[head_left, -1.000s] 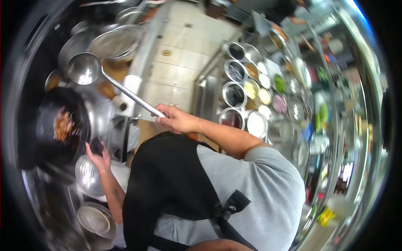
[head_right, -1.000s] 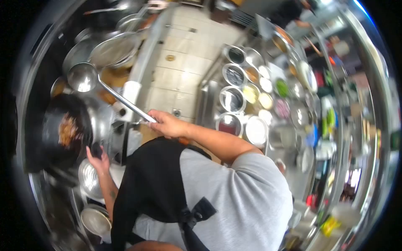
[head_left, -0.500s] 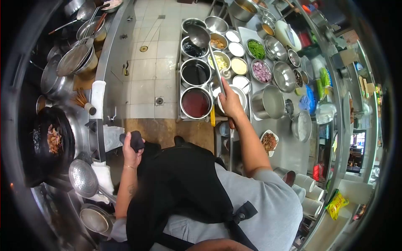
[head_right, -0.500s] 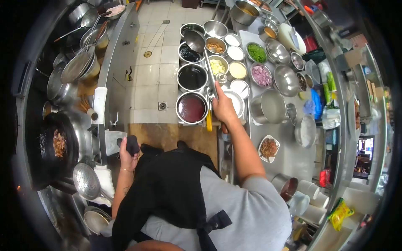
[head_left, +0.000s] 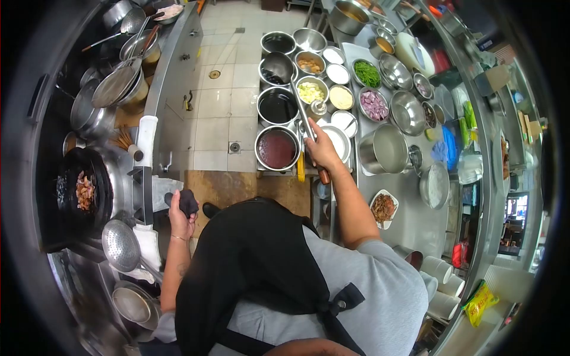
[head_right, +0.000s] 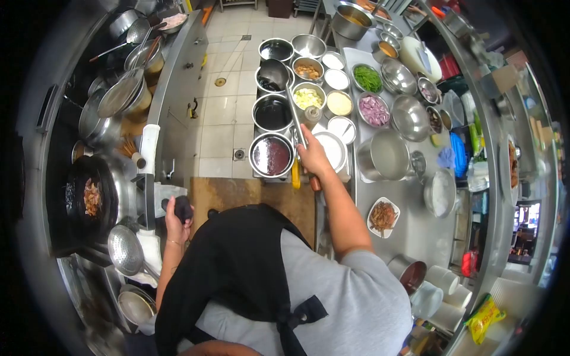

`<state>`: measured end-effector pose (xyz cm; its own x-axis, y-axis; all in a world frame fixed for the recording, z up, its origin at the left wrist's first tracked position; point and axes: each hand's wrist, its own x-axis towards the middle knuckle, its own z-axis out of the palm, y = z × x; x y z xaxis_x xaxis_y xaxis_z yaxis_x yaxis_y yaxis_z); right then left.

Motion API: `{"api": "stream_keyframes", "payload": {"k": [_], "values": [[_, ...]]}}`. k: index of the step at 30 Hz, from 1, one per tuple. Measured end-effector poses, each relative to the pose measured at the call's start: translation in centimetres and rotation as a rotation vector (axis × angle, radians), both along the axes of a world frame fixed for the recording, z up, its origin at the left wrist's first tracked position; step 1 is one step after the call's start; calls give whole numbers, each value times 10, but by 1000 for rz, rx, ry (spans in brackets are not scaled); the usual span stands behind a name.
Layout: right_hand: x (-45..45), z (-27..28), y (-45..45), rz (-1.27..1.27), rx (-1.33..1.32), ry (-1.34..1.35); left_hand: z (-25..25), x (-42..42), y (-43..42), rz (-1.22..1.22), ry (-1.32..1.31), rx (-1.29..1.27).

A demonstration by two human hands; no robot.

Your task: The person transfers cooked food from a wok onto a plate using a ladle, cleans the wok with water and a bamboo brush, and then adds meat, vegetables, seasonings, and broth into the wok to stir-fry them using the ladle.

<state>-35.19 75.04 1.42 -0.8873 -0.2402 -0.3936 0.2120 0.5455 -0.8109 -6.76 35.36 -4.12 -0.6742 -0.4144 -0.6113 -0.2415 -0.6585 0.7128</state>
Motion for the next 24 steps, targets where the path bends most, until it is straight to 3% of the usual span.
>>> {"api": "stream_keyframes", "payload": {"k": [1,3,6,12,17,19,24], "values": [[-3,-7,2,4,1,3,1,0,0,4,3,1],[-10,-26,9,-94,-412,-161,5,-1,-1,-24,-6,3],[-13,-19,10,-168,-548,-252,3,-4,-3,-28,10,-7],[-12,22,11,-162,-518,-232,4,-11,-12,-43,32,1],[5,88,31,-112,-690,-142,13,-16,-16,-29,26,-27],[2,85,29,-157,-736,-139,14,-19,-18,-30,38,-31],[-34,12,6,-196,-726,-261,27,-28,-13,-20,23,-16]]}}
